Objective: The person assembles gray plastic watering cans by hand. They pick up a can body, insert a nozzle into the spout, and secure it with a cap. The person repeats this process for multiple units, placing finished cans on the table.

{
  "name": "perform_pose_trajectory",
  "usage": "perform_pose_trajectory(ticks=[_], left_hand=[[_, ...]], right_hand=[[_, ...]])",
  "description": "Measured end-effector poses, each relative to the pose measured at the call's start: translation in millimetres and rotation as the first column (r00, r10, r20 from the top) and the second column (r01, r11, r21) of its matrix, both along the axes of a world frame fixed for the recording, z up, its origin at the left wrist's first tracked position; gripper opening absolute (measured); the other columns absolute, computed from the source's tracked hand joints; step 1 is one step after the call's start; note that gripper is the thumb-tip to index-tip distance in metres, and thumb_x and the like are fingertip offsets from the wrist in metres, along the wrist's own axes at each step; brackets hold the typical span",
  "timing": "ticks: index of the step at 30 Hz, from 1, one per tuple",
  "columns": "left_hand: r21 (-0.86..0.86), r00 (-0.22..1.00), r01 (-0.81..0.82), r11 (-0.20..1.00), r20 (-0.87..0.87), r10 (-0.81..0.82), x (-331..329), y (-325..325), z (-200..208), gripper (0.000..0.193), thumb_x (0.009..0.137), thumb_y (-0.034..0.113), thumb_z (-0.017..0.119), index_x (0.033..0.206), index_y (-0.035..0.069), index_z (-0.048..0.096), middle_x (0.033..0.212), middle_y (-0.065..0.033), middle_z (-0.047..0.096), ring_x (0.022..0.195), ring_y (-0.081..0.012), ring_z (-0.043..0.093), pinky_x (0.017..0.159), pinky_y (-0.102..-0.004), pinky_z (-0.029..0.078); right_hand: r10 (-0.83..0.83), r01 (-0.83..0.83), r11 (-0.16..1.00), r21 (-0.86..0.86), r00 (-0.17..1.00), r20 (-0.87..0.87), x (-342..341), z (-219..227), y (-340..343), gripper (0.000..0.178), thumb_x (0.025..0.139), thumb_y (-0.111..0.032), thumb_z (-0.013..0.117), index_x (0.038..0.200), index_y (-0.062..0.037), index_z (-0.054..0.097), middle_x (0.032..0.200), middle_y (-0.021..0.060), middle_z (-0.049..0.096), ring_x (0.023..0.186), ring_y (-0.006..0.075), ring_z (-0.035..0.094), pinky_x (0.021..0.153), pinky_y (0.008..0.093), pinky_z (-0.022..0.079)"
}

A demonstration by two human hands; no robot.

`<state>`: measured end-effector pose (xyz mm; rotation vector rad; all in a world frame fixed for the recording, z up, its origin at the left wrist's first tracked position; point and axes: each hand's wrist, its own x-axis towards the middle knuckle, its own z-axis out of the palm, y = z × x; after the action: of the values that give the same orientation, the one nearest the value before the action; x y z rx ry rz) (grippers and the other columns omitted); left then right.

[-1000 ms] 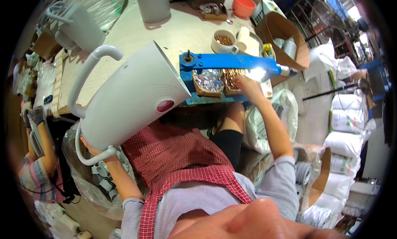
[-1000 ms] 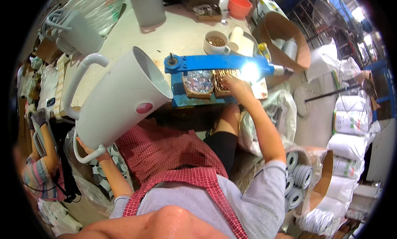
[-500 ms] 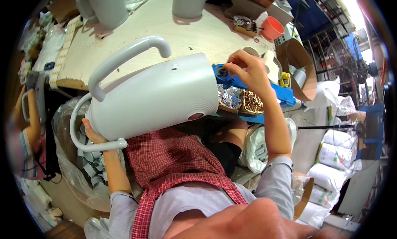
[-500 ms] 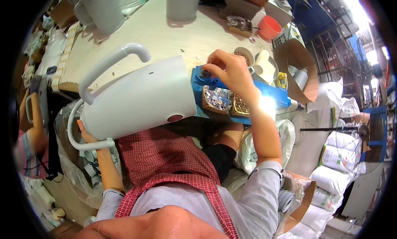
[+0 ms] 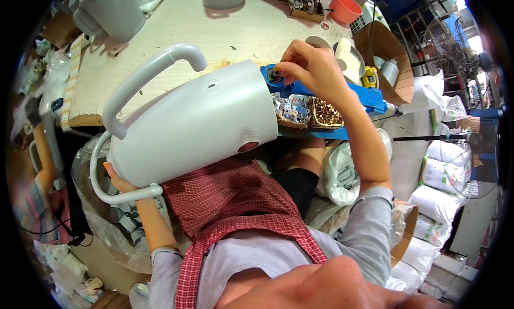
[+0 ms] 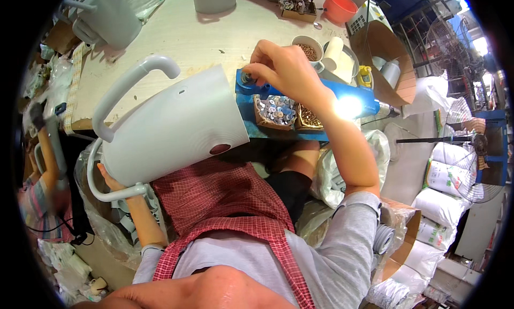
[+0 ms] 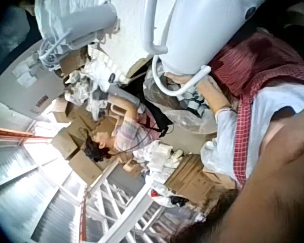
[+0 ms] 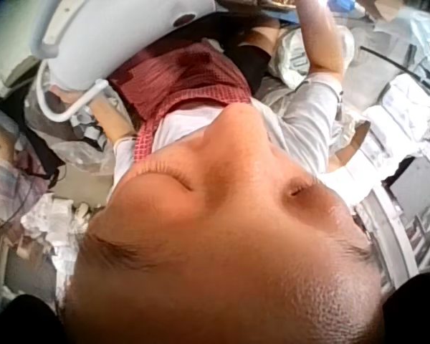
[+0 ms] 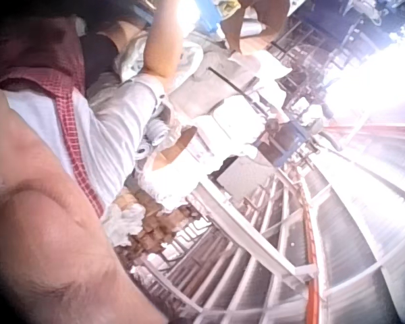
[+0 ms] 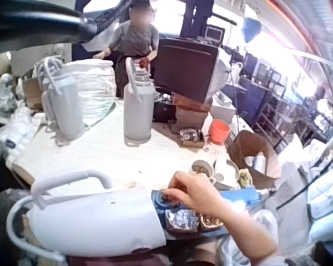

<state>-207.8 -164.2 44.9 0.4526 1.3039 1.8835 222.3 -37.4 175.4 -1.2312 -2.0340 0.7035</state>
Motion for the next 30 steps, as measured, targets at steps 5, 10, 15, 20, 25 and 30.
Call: perform_pose_trajectory(ticks=[5, 10, 15, 20, 25, 30], left_hand=[[-0.063, 0.993, -0.036, 0.997, -0.118, 0.029, 11.3, -1.6, 13.6, 0.065, 0.099, 0.054, 0.038, 0.134, 0.0, 0.049, 0.129, -0.0139, 0.057, 0.113, -0.0268, 0.059, 0.094, -0.0394, 0.05], [-0.008, 0.995, 0.026, 1.0, -0.098, -0.027, 13.8, -4.6, 14.7, 0.065, 0.099, 0.054, 0.039, 0.131, -0.001, 0.051, 0.127, -0.0141, 0.058, 0.111, -0.0272, 0.06, 0.093, -0.0392, 0.05], [-0.006, 0.998, 0.05, 0.999, -0.036, -0.051, 15.3, -5.6, 15.7, 0.067, 0.099, 0.055, 0.039, 0.133, -0.001, 0.049, 0.127, -0.0145, 0.058, 0.111, -0.0273, 0.06, 0.093, -0.0402, 0.05], [0.01, 0.997, 0.074, 0.997, -0.036, -0.074, 14.1, -9.5, 12.7, 0.066, 0.099, 0.055, 0.038, 0.134, 0.0, 0.047, 0.128, -0.0148, 0.057, 0.111, -0.0269, 0.059, 0.092, -0.0405, 0.05], [0.014, 0.994, 0.098, 0.995, -0.041, -0.097, 14.7, -10.5, 14.6, 0.064, 0.099, 0.054, 0.037, 0.134, 0.002, 0.048, 0.127, -0.0136, 0.058, 0.112, -0.0269, 0.059, 0.095, -0.0407, 0.048], [-0.062, 0.994, -0.008, 0.998, -0.107, 0.002, 16.4, -9.1, 15.9, 0.062, 0.1, 0.053, 0.036, 0.133, 0.002, 0.048, 0.127, -0.0137, 0.058, 0.112, -0.0269, 0.058, 0.095, -0.0414, 0.049]], right_hand=[[0.028, -0.028, 1.0, 0.0, 0.997, 0.077, -7.6, 12.0, 2.0, 0.021, 0.086, -0.019, 0.068, 0.079, -0.0023, 0.058, 0.062, 0.0089, 0.065, 0.058, 0.0224, 0.067, 0.056, 0.0323, 0.05], [0.044, -0.065, 0.99, 0.129, 0.986, 0.16, -3.8, 9.3, 2.3, 0.016, 0.083, -0.017, 0.067, 0.08, -0.0037, 0.059, 0.064, 0.0094, 0.065, 0.059, 0.0261, 0.066, 0.057, 0.0373, 0.05], [-0.009, -0.007, 0.996, 0.088, 0.983, 0.183, -5.2, 8.9, 3.1, 0.016, 0.083, -0.019, 0.067, 0.08, -0.0044, 0.061, 0.065, 0.0086, 0.067, 0.059, 0.0247, 0.066, 0.059, 0.037, 0.051], [0.04, -0.034, 0.997, -0.071, 0.996, 0.086, -5.7, 12.0, 7.1, 0.017, 0.088, -0.014, 0.066, 0.083, 0.0005, 0.059, 0.067, 0.0097, 0.067, 0.058, 0.0168, 0.068, 0.054, 0.0263, 0.052], [-0.003, 0.006, 1.0, -0.022, 0.99, 0.143, -4.4, 12.1, 5.4, 0.017, 0.084, -0.019, 0.067, 0.081, -0.0043, 0.061, 0.061, 0.007, 0.066, 0.058, 0.0209, 0.067, 0.059, 0.0334, 0.052], [-0.064, 0.043, 0.994, 0.099, 0.973, 0.221, -7.1, 0.9, 2.3, 0.02, 0.084, -0.024, 0.07, 0.086, -0.0049, 0.064, 0.067, 0.0083, 0.067, 0.059, 0.0217, 0.067, 0.059, 0.0354, 0.051]])
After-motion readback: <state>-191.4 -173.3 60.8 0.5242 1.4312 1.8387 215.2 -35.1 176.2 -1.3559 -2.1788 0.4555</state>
